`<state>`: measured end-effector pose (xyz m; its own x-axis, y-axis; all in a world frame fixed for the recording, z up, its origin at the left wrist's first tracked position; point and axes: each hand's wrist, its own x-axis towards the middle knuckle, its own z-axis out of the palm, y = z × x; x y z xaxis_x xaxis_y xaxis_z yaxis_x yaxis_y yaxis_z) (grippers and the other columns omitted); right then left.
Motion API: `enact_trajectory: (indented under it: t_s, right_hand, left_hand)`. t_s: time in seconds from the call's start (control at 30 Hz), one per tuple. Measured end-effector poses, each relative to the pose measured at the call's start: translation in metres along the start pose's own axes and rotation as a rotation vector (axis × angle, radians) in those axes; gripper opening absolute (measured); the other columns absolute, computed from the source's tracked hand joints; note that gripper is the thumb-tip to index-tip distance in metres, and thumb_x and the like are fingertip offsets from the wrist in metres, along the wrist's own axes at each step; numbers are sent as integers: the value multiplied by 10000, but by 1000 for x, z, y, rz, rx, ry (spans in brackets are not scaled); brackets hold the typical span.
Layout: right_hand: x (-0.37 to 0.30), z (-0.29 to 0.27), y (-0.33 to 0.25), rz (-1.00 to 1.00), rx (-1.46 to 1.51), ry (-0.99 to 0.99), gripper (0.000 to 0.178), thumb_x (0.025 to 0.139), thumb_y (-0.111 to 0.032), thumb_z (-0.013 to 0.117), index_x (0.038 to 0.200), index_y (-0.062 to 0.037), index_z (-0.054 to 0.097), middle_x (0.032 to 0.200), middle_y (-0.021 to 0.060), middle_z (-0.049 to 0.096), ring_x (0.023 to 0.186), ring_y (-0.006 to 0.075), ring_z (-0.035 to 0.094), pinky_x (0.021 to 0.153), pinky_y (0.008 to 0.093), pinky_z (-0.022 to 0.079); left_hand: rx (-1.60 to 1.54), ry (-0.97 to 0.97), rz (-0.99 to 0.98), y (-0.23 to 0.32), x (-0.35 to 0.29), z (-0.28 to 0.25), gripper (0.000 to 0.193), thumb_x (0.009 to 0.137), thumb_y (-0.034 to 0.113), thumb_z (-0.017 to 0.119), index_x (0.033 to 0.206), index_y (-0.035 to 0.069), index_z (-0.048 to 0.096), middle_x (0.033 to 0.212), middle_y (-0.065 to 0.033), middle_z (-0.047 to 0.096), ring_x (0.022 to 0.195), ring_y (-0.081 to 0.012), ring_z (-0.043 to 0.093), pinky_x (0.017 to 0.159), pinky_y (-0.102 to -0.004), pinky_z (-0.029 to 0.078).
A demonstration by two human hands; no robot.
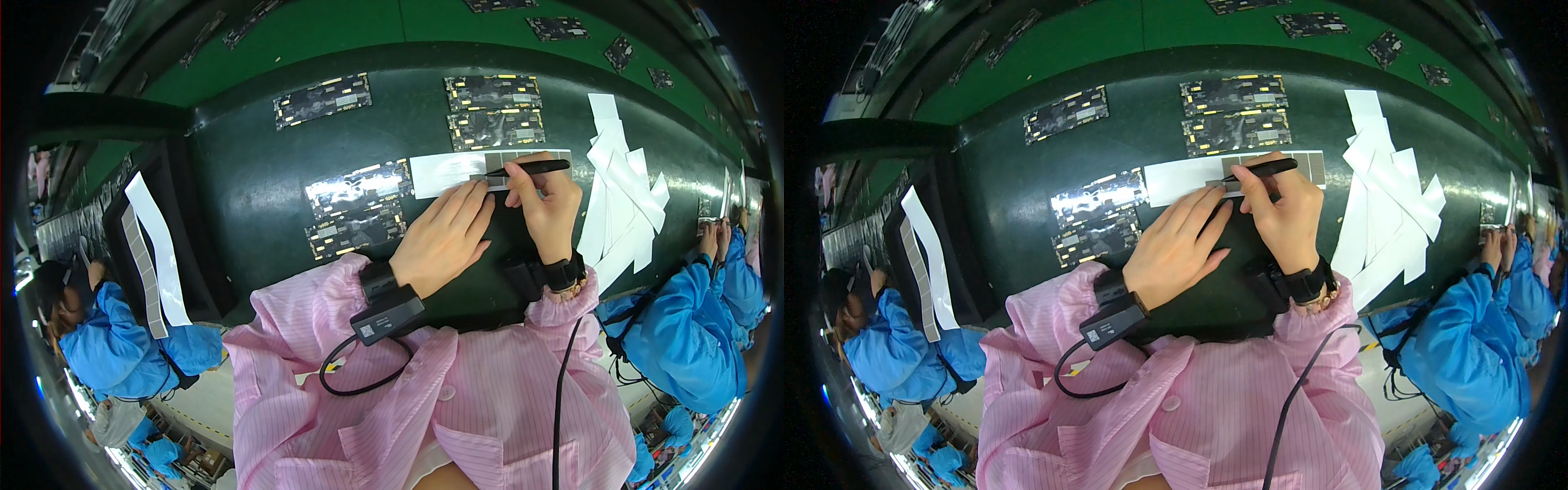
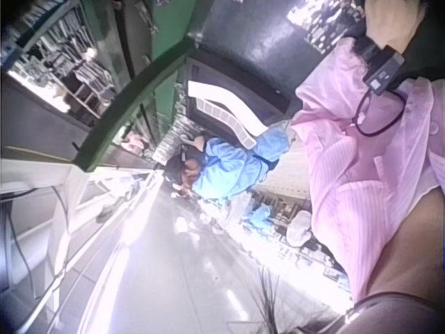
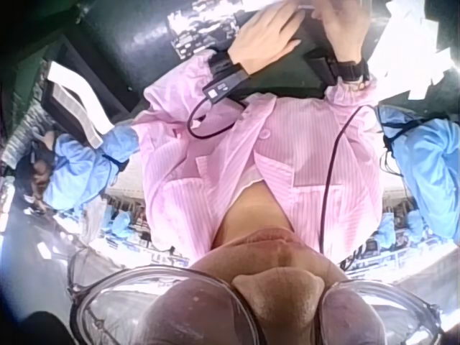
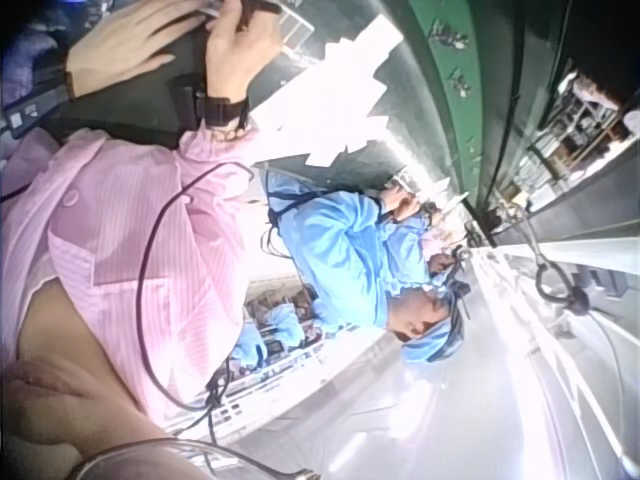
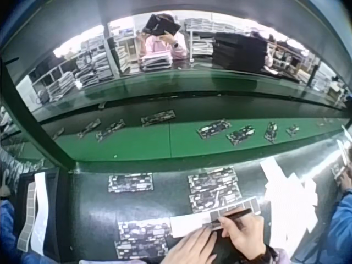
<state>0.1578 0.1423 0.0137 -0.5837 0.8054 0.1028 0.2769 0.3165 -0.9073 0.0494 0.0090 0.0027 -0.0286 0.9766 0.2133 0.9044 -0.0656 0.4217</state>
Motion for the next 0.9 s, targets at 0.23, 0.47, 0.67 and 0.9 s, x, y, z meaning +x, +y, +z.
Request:
enact_trajectory:
  t_s: [0.23, 0.47, 0.67, 0.9]
  right_hand:
    - [8, -2, -1, 30, 192, 31, 107, 865, -74, 659, 875, 26, 620, 645, 42, 615, 519, 79, 587, 467, 210, 436]
    - [40, 2, 3, 91, 228, 0, 182, 904, -179, 635, 912, 1, 605, 608, 2, 560, 457, 45, 482, 417, 206, 336]
    - [51, 8, 2, 112, 213, -55, 199, 917, -206, 622, 897, -11, 595, 598, -13, 543, 452, 42, 469, 417, 205, 330]
    - [56, 14, 13, 151, 305, -34, 216, 925, -227, 611, 908, -12, 596, 583, -8, 544, 449, 55, 483, 427, 211, 349]
  left_hand:
    - [-3, 2, 13, -2, 3, -1, 525, 767, 213, 682, 1210, -18, 519, 1282, -150, 465, 1196, -296, 462, 1000, -382, 407]
    - [-43, 126, -13, -12, 11, -9, 504, 734, 155, 711, 1176, 4, 519, 1251, -154, 472, 1170, -311, 480, 972, -397, 425]
    - [52, 88, -29, -24, 14, -4, 563, 744, 233, 723, 1200, -5, 492, 1301, -170, 452, 1216, -317, 455, 1002, -395, 406]
    - [46, 74, -44, -26, 13, -6, 598, 750, 265, 722, 1218, -12, 474, 1331, -180, 423, 1231, -312, 443, 1019, -392, 394]
